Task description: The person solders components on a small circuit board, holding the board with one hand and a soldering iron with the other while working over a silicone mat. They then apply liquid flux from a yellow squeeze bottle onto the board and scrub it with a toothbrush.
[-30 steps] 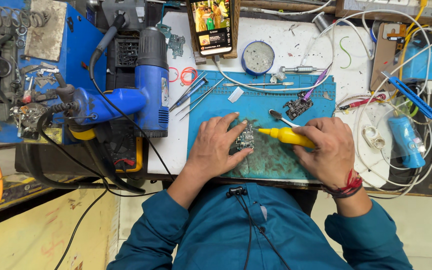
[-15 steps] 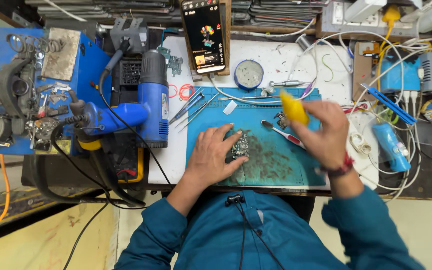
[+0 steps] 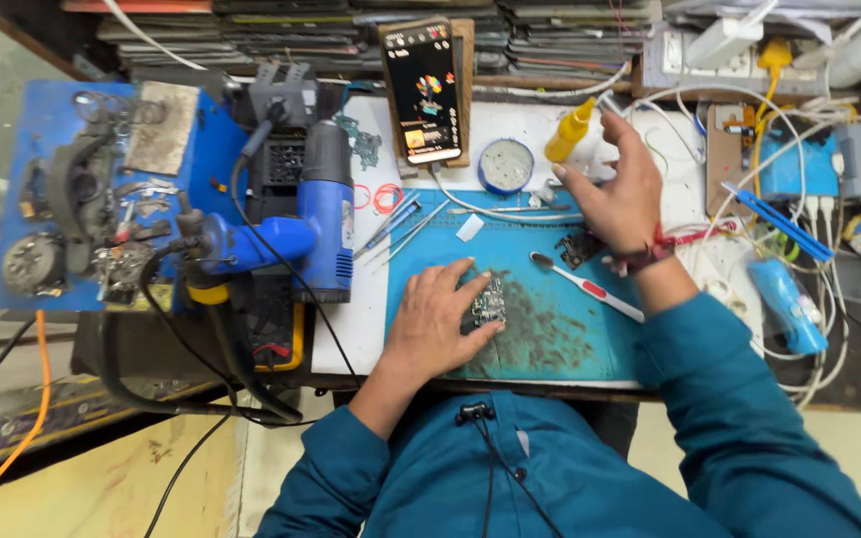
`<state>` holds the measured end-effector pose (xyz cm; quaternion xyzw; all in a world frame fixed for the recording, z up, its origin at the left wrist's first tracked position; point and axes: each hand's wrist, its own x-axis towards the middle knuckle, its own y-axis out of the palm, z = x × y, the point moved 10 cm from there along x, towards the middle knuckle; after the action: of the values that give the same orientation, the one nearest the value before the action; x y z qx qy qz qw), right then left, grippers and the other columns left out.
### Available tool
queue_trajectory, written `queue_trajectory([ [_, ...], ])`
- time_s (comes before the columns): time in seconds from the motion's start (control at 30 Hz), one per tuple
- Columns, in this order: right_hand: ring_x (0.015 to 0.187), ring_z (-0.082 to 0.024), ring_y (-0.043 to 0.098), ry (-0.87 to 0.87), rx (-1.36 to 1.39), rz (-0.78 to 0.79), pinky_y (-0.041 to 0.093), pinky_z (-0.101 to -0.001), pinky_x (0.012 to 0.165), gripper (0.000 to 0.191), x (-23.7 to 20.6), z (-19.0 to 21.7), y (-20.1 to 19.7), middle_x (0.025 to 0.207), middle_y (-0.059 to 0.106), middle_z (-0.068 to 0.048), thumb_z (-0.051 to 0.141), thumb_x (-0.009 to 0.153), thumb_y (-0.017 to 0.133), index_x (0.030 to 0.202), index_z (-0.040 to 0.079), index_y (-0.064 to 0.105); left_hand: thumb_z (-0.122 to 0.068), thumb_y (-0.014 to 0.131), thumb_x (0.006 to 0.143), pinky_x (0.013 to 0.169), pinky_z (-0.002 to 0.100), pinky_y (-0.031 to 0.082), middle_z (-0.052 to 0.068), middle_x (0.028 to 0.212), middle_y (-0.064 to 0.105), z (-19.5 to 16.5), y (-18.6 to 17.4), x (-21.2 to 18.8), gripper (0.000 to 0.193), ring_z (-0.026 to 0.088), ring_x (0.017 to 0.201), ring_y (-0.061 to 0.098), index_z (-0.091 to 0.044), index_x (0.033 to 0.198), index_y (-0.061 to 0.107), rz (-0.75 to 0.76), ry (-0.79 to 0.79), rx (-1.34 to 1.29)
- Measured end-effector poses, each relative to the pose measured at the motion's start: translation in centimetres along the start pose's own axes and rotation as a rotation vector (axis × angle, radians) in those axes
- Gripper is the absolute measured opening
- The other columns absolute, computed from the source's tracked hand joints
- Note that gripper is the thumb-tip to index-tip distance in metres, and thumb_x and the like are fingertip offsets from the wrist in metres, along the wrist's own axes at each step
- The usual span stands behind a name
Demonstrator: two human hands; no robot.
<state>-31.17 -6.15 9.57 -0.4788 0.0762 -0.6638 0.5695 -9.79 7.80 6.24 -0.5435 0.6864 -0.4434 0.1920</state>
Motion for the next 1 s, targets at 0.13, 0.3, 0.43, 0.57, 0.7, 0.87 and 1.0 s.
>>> queue_trajectory([
  [0.13, 0.091, -0.023, 0.072, 0.24, 0.05, 0.2, 0.057, -0.0374, 0.081, 0.022, -6.8, 0.9, -1.9, 0.097, 0.074, -0.009, 0.025, 0.094, 0.08, 0.107, 0.008, 0.076, -0.045, 0.081, 0.079, 0.1, 0.047, 0.041, 0.016, 0.14, 0.057, -0.3, 0.0, 0.0, 0.063, 0.034, 0.119, 0.054, -0.009, 0.129, 0.068, -0.005, 0.019, -0.018],
  [0.3, 0.089, -0.031, 0.062, 0.043, -0.119, 0.272, 0.049, -0.0417, 0.079, 0.031, -10.7, 5.9, -2.4, 0.097, 0.069, -0.01, 0.024, 0.086, 0.081, 0.11, 0.006, 0.075, -0.044, 0.081, 0.079, 0.099, 0.047, 0.041, 0.016, 0.138, 0.058, 0.0, 0.4, -0.2, 0.062, 0.034, 0.119, 0.054, -0.01, 0.129, 0.069, 0.032, -0.01, -0.015],
  [0.43, 0.086, -0.031, 0.061, 0.038, -0.177, 0.264, 0.047, -0.042, 0.076, 0.028, -10.0, 6.2, -1.8, 0.092, 0.068, -0.01, 0.023, 0.086, 0.082, 0.109, 0.008, 0.077, -0.045, 0.081, 0.078, 0.1, 0.048, 0.041, 0.017, 0.138, 0.057, -0.3, 0.4, 0.0, 0.063, 0.035, 0.119, 0.054, -0.009, 0.127, 0.069, 0.026, 0.019, -0.013],
  [0.57, 0.088, -0.03, 0.063, -0.031, -0.167, 0.284, 0.047, -0.0426, 0.076, 0.019, -9.1, 7.2, -0.7, 0.093, 0.069, -0.009, 0.019, 0.086, 0.081, 0.102, 0.01, 0.077, -0.045, 0.081, 0.079, 0.1, 0.047, 0.041, 0.015, 0.14, 0.057, -0.3, 0.3, 0.0, 0.062, 0.034, 0.119, 0.055, -0.009, 0.128, 0.069, 0.026, 0.007, -0.035],
  [0.7, 0.103, -0.029, 0.068, -0.199, -0.049, 0.259, 0.05, -0.0425, 0.088, 0.02, -9.2, 9.2, -0.7, 0.113, 0.073, -0.01, 0.013, 0.088, 0.076, 0.107, 0.007, 0.07, -0.045, 0.08, 0.08, 0.1, 0.047, 0.042, 0.015, 0.14, 0.057, -0.3, 0.2, -0.3, 0.062, 0.034, 0.12, 0.055, -0.009, 0.129, 0.068, 0.015, 0.005, -0.031],
  [0.87, 0.084, -0.023, 0.073, 0.148, 0.124, 0.282, 0.055, -0.036, 0.074, 0.02, -10.4, 6.6, -0.4, 0.099, 0.075, -0.008, 0.013, 0.093, 0.076, 0.111, 0.006, 0.07, -0.046, 0.079, 0.08, 0.1, 0.047, 0.041, 0.014, 0.141, 0.057, -0.1, 0.2, -0.3, 0.063, 0.034, 0.119, 0.054, -0.01, 0.13, 0.068, 0.023, 0.014, -0.032],
  [1.0, 0.071, -0.022, 0.073, 0.325, 0.199, 0.385, 0.055, -0.0334, 0.062, 0.024, -11.4, 5.8, 0.2, 0.098, 0.076, -0.009, 0.013, 0.089, 0.073, 0.113, 0.009, 0.076, -0.047, 0.079, 0.081, 0.1, 0.047, 0.041, 0.014, 0.141, 0.056, -0.1, 0.5, -0.2, 0.063, 0.034, 0.119, 0.054, -0.01, 0.13, 0.068, 0.045, 0.007, -0.031],
])
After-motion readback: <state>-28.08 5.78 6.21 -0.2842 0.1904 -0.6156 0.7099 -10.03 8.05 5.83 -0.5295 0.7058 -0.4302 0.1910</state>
